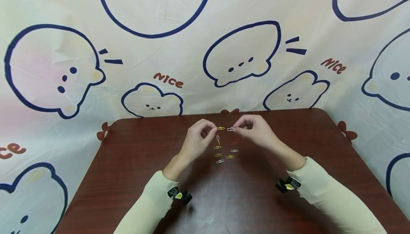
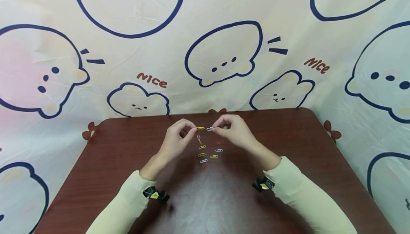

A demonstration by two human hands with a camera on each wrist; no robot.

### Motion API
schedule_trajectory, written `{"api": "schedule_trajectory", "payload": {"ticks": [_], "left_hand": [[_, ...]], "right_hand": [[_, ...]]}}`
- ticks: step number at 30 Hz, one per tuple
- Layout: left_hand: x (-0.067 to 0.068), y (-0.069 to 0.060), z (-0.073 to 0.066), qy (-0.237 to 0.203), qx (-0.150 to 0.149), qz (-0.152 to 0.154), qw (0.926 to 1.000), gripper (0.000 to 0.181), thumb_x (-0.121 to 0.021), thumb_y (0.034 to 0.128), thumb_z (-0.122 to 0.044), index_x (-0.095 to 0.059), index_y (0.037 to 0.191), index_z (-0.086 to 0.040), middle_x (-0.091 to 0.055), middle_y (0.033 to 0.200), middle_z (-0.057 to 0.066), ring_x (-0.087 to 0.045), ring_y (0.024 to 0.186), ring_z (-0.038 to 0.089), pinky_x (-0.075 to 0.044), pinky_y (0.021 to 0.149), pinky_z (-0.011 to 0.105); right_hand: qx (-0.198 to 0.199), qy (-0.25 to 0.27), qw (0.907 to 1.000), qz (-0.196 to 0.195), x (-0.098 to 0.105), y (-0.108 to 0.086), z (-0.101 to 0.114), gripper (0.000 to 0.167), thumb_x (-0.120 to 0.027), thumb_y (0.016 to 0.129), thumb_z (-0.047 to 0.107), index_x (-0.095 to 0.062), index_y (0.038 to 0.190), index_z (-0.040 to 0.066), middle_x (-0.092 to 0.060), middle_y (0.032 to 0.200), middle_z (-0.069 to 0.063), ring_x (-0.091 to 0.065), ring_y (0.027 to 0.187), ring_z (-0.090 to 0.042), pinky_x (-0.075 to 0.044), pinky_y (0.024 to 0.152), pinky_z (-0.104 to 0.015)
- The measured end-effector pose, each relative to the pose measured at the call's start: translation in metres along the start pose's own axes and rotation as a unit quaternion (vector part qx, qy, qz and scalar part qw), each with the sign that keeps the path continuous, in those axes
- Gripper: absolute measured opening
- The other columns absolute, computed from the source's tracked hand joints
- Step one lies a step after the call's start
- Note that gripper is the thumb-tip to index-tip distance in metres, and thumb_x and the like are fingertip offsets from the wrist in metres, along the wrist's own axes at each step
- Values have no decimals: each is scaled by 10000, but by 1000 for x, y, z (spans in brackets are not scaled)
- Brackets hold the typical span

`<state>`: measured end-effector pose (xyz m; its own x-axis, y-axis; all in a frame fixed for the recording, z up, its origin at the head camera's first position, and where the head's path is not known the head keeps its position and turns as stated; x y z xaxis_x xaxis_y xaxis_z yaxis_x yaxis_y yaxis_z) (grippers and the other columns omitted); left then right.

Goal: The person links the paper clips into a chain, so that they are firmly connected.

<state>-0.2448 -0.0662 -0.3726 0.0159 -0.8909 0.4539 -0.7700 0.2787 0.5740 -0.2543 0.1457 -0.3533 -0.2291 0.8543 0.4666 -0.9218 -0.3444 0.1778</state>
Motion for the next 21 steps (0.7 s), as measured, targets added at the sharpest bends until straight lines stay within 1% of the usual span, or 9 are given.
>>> {"api": "schedule_trajectory", "payload": {"ticks": [4, 10, 18, 21], "left_hand": [[0, 1, 0, -2, -29, -9, 10000, 38, -706, 961, -76, -697, 967, -39, -647, 896, 20, -593, 732, 123, -543, 659, 257], [-2, 2, 0, -41, -25, 64, 10000, 46, -713, 959, -90, -714, 971, -46, -664, 907, 21, -599, 734, 123, -550, 664, 258], [-4, 1, 0, -83, -24, 111, 9999, 54, -714, 959, -95, -720, 963, -41, -667, 898, 16, -597, 724, 121, -547, 656, 258], [-4, 0, 0, -55, -36, 118, 9999, 44, -712, 960, -89, -720, 962, -46, -669, 904, 19, -595, 726, 122, -546, 656, 260]], "right_hand": [[-31, 85, 10000, -8, -5, 4, 7, 52, -764, 920, 126, -755, 938, 78, -713, 866, -66, -578, 707, -255, -465, 595, -272], [-2, 98, 9999, -66, -12, 9, 15, 42, -765, 916, 121, -760, 930, 81, -715, 864, -54, -574, 692, -230, -471, 602, -275], [-70, 21, 9999, -73, -18, 10, 12, 39, -758, 911, 92, -762, 929, 57, -718, 854, -147, -566, 658, -219, -463, 572, -268], [-83, -6, 9999, -110, -18, 9, 11, 38, -753, 914, 88, -759, 932, 55, -715, 838, -124, -569, 660, -221, -464, 567, -269]]}}
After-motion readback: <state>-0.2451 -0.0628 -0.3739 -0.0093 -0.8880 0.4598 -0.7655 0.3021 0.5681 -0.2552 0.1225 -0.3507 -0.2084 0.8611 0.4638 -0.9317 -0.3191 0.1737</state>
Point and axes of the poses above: each hand's wrist, its own y-axis towards the middle knuckle, its own x-axis out of the back of the hand, z = x × y, the point moved 5 cm from there along y, towards the middle knuckle
